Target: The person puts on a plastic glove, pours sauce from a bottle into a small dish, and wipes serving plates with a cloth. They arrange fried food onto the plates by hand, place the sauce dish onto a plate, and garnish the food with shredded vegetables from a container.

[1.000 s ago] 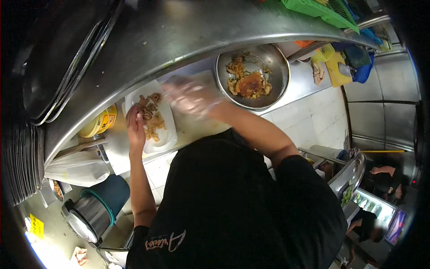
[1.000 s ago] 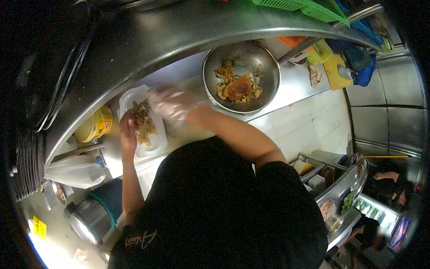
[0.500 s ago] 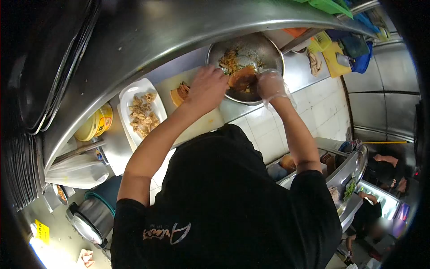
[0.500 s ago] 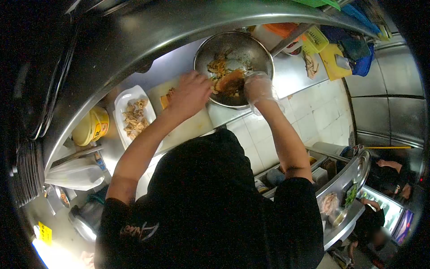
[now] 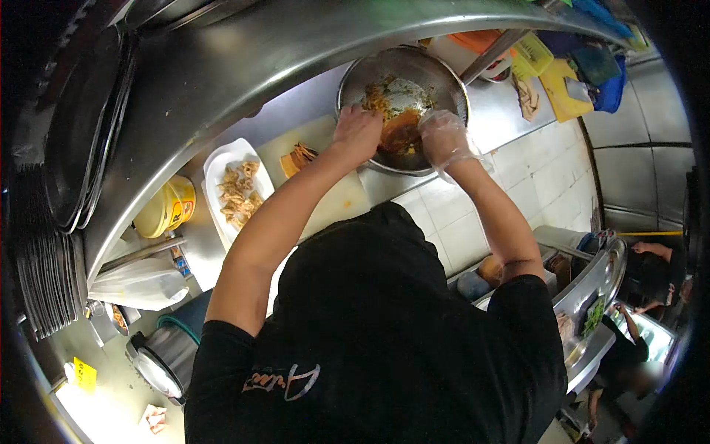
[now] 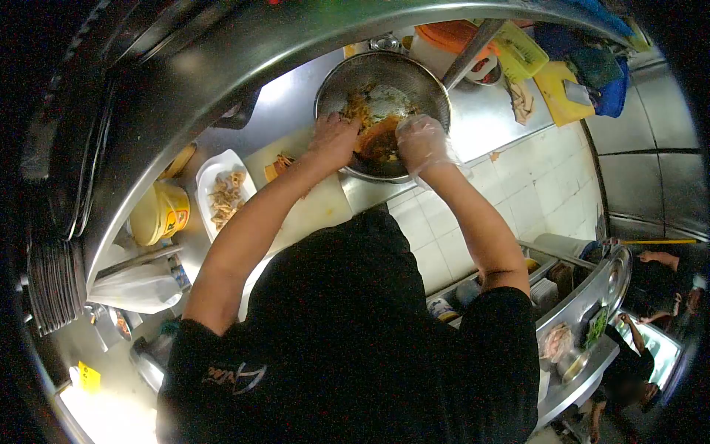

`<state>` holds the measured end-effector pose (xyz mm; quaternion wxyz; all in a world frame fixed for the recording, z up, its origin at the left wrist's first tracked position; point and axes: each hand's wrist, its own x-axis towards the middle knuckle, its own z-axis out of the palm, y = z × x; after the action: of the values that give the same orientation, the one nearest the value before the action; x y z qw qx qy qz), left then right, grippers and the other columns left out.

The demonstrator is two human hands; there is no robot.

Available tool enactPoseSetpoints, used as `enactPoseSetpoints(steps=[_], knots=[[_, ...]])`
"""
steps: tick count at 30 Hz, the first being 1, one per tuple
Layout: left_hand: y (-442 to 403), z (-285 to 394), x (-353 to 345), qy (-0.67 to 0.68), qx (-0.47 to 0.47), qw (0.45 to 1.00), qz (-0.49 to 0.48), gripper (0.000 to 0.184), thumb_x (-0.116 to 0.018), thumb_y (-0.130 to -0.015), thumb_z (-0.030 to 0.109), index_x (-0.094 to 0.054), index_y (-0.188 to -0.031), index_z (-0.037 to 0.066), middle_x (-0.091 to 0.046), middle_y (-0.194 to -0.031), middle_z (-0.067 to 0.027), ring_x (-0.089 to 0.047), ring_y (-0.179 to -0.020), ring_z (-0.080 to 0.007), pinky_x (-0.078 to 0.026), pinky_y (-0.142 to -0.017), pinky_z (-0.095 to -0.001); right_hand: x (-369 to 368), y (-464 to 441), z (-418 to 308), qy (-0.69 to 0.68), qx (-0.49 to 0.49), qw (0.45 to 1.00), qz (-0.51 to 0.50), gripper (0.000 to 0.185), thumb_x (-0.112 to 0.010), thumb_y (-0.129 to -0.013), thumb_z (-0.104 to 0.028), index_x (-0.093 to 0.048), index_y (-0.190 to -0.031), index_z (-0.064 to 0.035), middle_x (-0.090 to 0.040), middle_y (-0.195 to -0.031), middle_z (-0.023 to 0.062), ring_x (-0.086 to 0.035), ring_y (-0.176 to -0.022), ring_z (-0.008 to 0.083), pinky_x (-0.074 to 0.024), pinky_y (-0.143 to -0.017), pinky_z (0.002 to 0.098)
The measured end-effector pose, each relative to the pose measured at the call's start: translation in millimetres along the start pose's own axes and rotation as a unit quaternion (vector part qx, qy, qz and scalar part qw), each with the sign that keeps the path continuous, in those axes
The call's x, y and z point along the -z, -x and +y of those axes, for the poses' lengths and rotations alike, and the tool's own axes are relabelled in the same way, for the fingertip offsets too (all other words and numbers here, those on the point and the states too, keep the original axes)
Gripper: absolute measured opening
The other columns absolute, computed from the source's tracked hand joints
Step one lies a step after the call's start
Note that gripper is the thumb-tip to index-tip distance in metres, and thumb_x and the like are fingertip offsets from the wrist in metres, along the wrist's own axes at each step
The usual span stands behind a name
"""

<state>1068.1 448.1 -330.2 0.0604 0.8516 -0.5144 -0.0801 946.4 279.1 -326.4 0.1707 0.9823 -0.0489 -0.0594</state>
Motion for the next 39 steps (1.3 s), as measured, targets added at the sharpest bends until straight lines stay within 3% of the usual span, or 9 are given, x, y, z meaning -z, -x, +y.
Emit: enactPoseSetpoints(steps=[10,18,25,31,32,33,34,37,39], knots=[[65,-35,68,0.316,0.122,0.935,0.106,0.039,-0.071,-0.082,0.020,-0.059,-0.117,0.008,-0.068,-0.103,-0.0162,-0.065,-0.098,-0.0361,-0.053,-0.081,-0.0432,-12,-49,-15,-0.290,0.148,0.939,0.110,0.025,-0.057,-0.086,-0.011,-0.067,-0.107,-0.0024,-0.065,-0.116,0.0203,-0.060,-0.112,0.0339,-0.0450,-0.101,0.0391],[211,-115,68,0.397,0.330,0.835,0.189,0.039,-0.076,-0.082,0.011,-0.059,-0.117,0.002,-0.062,-0.109,-0.0113,-0.064,-0.080,-0.0124,-0.051,-0.069,-0.0257,-9,-86,-62,-0.057,0.168,0.984,0.031,0.025,-0.054,-0.089,-0.010,-0.069,-0.108,-0.0039,-0.064,-0.120,0.0194,-0.060,-0.117,0.0288,-0.0457,-0.103,0.0378],[290,-131,16,0.230,0.392,0.861,0.228,0.042,-0.073,-0.079,0.004,-0.058,-0.118,0.006,-0.063,-0.106,-0.0155,-0.065,-0.082,-0.0298,-0.052,-0.072,-0.0387,22,-79,-53,-0.224,0.060,0.963,0.139,0.021,-0.054,-0.093,-0.018,-0.066,-0.106,-0.0058,-0.065,-0.116,0.0160,-0.060,-0.114,0.0300,-0.0483,-0.101,0.0358],[305,-125,-17,0.277,0.409,0.844,0.210,0.055,-0.075,-0.077,0.004,-0.052,-0.126,0.007,-0.059,-0.116,-0.0179,-0.063,-0.098,-0.0352,-0.053,-0.083,-0.0420,129,-71,-157,-0.511,0.215,0.830,-0.058,0.020,-0.064,-0.091,-0.030,-0.065,-0.096,-0.0110,-0.066,-0.094,0.0077,-0.065,-0.086,0.0262,-0.0539,-0.081,0.0368],[309,-122,-13,0.291,0.402,0.842,0.210,0.055,-0.075,-0.077,0.003,-0.052,-0.127,0.007,-0.058,-0.118,-0.0182,-0.063,-0.099,-0.0350,-0.053,-0.084,-0.0420,65,-93,-201,-0.673,0.236,0.682,-0.160,0.020,-0.062,-0.092,-0.030,-0.066,-0.097,-0.0113,-0.066,-0.095,0.0088,-0.064,-0.088,0.0275,-0.0525,-0.082,0.0393],[302,-119,-14,0.313,0.384,0.843,0.211,0.056,-0.075,-0.077,0.003,-0.052,-0.128,0.006,-0.056,-0.121,-0.0185,-0.063,-0.100,-0.0349,-0.053,-0.086,-0.0420,30,-103,-234,-0.479,0.393,0.774,0.132,0.024,-0.060,-0.093,-0.031,-0.066,-0.100,-0.0086,-0.066,-0.099,0.0111,-0.063,-0.097,0.0293,-0.0505,-0.087,0.0413],[307,-129,-34,0.297,0.376,0.852,0.210,0.057,-0.074,-0.078,0.002,-0.050,-0.129,0.004,-0.055,-0.124,-0.0193,-0.063,-0.102,-0.0347,-0.053,-0.088,-0.0417,94,-89,-231,-0.452,0.364,0.813,-0.039,0.033,-0.059,-0.094,-0.034,-0.063,-0.112,-0.0059,-0.064,-0.109,0.0156,-0.060,-0.109,0.0319,-0.0463,-0.096,0.0426],[305,-117,-2,0.216,0.355,0.895,0.163,0.054,-0.071,-0.081,0.004,-0.049,-0.131,0.005,-0.054,-0.126,-0.0201,-0.058,-0.109,-0.0392,-0.051,-0.090,-0.0446,104,-78,-254,-0.517,0.284,0.802,-0.090,0.049,-0.051,-0.099,-0.042,-0.056,-0.133,-0.0074,-0.055,-0.134,0.0185,-0.049,-0.129,0.0323,-0.0401,-0.107,0.0385],[302,-108,15,0.240,0.369,0.881,0.173,0.049,-0.069,-0.084,0.007,-0.050,-0.130,0.005,-0.053,-0.126,-0.0205,-0.054,-0.113,-0.0422,-0.046,-0.095,-0.0467,115,-77,-211,-0.738,0.198,0.568,-0.306,0.048,-0.046,-0.102,-0.041,-0.053,-0.136,-0.0084,-0.049,-0.142,0.0163,-0.046,-0.133,0.0312,-0.0398,-0.109,0.0350]])
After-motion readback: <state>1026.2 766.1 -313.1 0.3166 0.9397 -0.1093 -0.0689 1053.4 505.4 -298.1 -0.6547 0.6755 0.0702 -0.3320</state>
